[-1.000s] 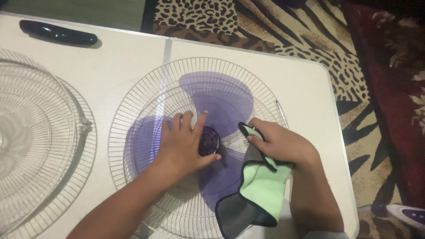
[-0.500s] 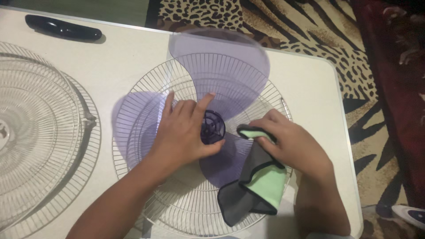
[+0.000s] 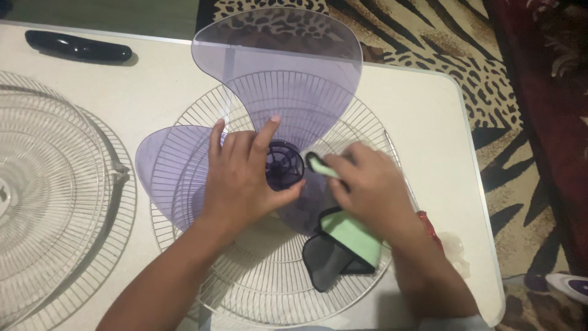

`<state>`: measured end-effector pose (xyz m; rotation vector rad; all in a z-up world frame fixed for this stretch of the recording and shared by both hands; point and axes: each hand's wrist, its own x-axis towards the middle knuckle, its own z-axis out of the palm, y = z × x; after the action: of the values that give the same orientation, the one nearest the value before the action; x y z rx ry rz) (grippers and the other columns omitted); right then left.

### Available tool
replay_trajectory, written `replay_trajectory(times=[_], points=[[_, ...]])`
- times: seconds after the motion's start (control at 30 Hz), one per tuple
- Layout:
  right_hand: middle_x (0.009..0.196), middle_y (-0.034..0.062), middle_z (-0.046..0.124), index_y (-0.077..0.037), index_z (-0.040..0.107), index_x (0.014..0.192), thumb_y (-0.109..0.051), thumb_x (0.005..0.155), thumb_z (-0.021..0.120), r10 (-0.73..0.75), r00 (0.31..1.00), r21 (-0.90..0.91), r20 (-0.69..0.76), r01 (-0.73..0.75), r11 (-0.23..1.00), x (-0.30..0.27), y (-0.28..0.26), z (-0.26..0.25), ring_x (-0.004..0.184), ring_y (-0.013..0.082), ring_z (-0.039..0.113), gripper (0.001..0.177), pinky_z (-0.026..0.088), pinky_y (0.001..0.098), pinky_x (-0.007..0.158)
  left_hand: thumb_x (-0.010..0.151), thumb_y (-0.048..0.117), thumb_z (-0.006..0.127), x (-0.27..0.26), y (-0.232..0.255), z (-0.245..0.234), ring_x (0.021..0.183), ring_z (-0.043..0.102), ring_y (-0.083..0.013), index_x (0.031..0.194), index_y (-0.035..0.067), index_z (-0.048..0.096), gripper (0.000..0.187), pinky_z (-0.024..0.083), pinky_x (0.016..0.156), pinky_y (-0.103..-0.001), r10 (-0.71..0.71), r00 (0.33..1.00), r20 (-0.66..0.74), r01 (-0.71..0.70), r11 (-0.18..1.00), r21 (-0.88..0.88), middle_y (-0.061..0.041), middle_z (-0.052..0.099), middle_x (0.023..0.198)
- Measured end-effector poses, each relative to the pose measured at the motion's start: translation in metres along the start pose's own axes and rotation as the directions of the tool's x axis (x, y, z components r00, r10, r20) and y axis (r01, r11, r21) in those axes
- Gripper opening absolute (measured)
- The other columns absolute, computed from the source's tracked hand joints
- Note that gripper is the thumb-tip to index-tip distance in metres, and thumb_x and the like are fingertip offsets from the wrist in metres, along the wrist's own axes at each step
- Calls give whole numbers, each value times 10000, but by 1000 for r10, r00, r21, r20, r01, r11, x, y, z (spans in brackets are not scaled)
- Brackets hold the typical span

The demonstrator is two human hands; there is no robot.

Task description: The person wipes the blades and central hub of a purple fan blade assembly with a two-sided cloth. The fan blade is placed on a white table next to a fan cage. The person rotates the blade to clean different sections.

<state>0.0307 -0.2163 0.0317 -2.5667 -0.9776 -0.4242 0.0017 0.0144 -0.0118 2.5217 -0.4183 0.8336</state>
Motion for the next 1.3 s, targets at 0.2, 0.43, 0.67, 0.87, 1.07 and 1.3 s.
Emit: replay_trajectory(times=[0.2,0.43,0.67,0.87,1.07,1.3], points=[[858,128,609,-78,738,1038,-165,849,748,130,992,-11,0,-130,991,1,32,-16,701,329,631,208,499,443,633,704,547,870,2,-3,2,1049,554,-323,1513,76,389,1052,269,1203,-628,-22,1000,20,22,1000,3,-131,549,1069],[852,102,593,-79,702,1037,-150,806,730,-20,998,-23,62,21,1000,-5,6,3,722,320,630,243,499,450,664,694,540,867,2,-3,8,1020,568,-340,1503,46,416,1050,289,1182,-619,-7,998,69,9,1000,-17,-152,551,1040],[904,108,608,-61,669,1104,-202,810,760,-55,983,73,172,43,996,-5,10,9,744,331,654,338,521,444,655,686,513,876,1,-1,10,1028,601,-333,1453,48,480,981,346,1167,-605,29,995,93,-25,999,-43,-158,583,1051],[862,96,619,-95,707,995,-250,852,756,-11,986,44,167,3,999,0,22,8,678,329,666,216,530,439,610,687,511,878,6,-5,3,1045,616,-329,1439,77,508,944,368,1155,-598,-8,998,66,9,1000,-10,-151,602,1063],[839,91,623,-74,704,895,-241,871,760,46,998,59,38,-48,997,1,41,6,647,308,658,177,519,411,551,702,495,876,6,-8,2,1148,615,-337,1458,82,492,943,361,1156,-606,-32,999,24,32,999,5,-169,620,1149],[742,81,624,-38,684,819,-192,853,797,44,985,235,-167,-4,972,4,60,37,601,253,632,194,495,369,534,734,477,858,5,-9,6,1243,558,-392,1472,44,466,942,346,1150,-628,-47,999,19,47,999,5,-229,584,1238]])
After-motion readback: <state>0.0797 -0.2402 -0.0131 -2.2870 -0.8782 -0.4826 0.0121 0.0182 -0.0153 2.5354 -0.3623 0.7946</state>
